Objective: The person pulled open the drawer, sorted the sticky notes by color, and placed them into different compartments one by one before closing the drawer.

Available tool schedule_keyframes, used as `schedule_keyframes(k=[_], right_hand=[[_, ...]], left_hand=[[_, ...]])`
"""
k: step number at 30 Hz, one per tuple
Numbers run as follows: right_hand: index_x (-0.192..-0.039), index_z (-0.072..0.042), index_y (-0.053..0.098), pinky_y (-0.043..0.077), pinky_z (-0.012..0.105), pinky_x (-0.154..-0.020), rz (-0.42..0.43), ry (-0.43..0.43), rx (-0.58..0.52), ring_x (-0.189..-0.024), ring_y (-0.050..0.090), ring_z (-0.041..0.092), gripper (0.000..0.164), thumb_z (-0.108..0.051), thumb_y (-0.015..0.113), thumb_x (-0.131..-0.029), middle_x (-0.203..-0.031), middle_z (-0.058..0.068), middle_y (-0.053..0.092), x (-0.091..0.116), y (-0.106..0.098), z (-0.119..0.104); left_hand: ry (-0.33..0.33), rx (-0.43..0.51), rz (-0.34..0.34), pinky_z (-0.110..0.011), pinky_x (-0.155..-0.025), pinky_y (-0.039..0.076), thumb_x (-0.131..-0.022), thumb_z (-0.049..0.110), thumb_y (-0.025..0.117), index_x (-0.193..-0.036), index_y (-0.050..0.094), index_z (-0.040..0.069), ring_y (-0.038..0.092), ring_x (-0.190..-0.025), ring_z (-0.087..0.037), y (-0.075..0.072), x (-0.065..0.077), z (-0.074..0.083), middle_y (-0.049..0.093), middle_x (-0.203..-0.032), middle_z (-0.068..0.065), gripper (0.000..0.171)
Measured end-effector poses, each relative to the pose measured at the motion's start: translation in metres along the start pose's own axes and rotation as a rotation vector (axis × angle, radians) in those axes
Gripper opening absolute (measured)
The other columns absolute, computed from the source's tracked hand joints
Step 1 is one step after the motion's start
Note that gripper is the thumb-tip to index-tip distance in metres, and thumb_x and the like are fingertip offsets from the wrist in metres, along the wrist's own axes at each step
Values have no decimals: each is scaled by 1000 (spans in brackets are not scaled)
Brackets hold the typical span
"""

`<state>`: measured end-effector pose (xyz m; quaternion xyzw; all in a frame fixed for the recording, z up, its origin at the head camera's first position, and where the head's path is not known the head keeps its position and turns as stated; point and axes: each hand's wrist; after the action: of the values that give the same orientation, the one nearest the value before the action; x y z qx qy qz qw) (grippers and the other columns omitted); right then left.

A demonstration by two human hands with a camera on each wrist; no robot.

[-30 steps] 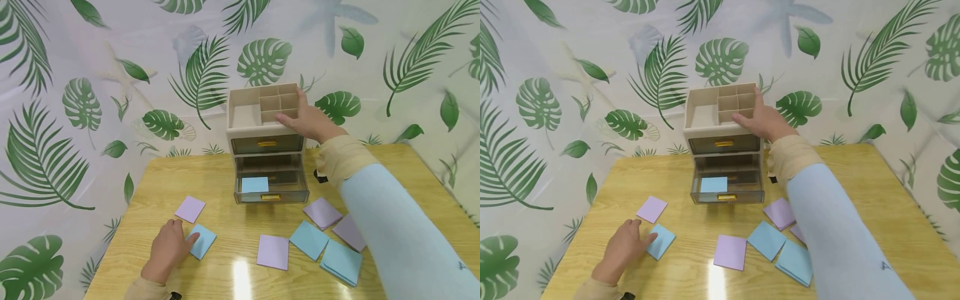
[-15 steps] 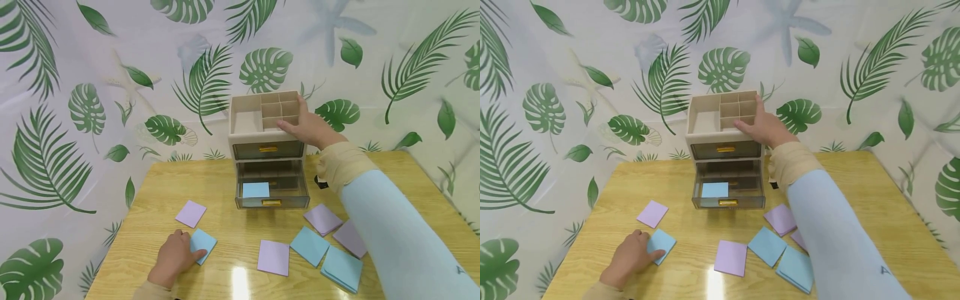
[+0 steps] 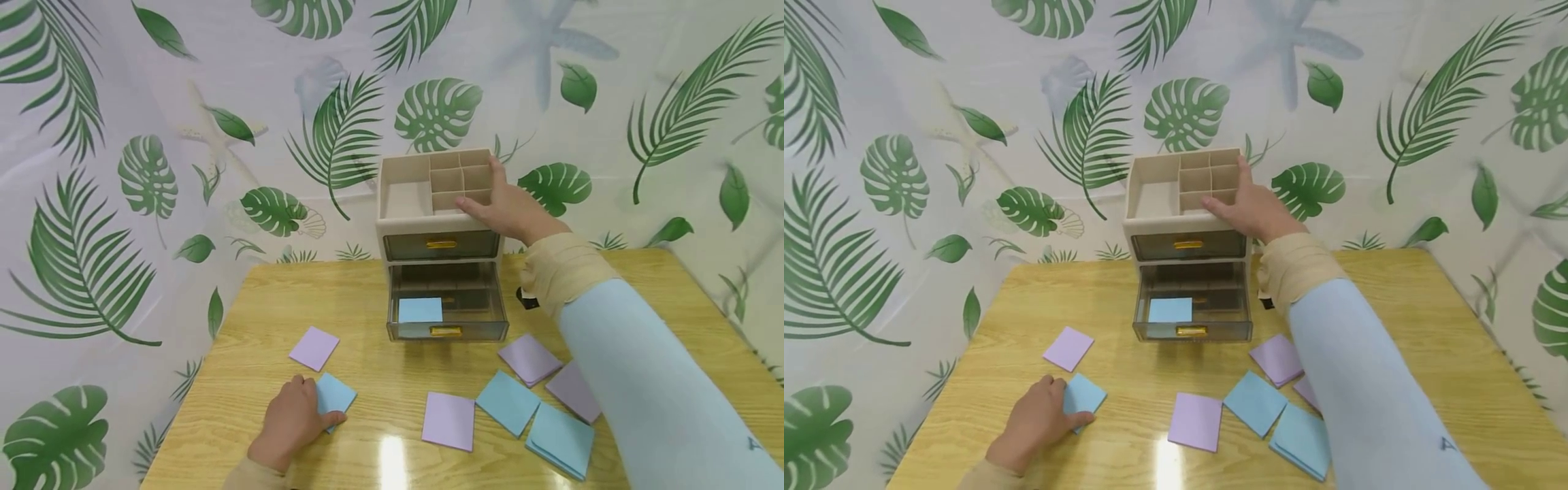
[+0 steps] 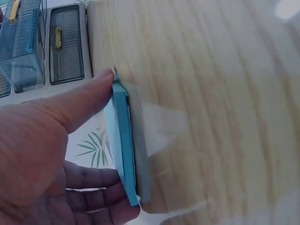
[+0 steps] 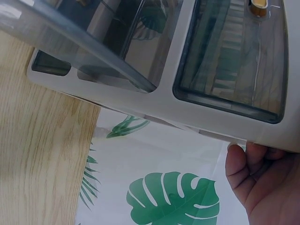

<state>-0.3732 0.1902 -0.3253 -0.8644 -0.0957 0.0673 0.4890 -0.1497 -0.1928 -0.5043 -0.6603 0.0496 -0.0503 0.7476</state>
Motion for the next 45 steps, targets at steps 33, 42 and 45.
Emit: schedule_keyframes(k=[33, 42, 45], right_hand=[[-141, -25, -30, 44, 58, -86, 3, -4, 2, -94, 57, 42, 105, -77, 40, -82, -132, 37, 40, 0, 0, 0], [-142, -24, -29, 41, 59, -89, 6, 0, 14, -101, 53, 45, 105, -76, 41, -83, -137, 37, 33, 0, 0, 0], [-142, -23, -29, 40, 61, -91, 3, 2, 13, -107, 50, 48, 106, -76, 41, -83, -139, 38, 29, 0, 0, 0]], left_hand=[[-16, 423, 30, -47, -83, 50, -91, 8, 59, -118, 53, -2, 56, -104, -31, -5, -11, -6, 61, -110, -19, 29], [101, 585, 88, -33, -71, 52, -95, 2, 53, -116, 56, 1, 58, -88, -14, -34, -13, 3, 63, -103, -10, 22], [148, 616, 99, -30, -67, 52, -96, 2, 50, -120, 56, 2, 58, -85, -12, -49, -16, 7, 62, -104, -9, 25]])
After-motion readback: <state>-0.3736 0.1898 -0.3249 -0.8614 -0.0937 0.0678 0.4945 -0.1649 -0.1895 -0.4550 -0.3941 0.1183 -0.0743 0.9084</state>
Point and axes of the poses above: each hand's wrist, its own x-axis away from the middle knuckle, its own y-axis out of the palm, z = x × y
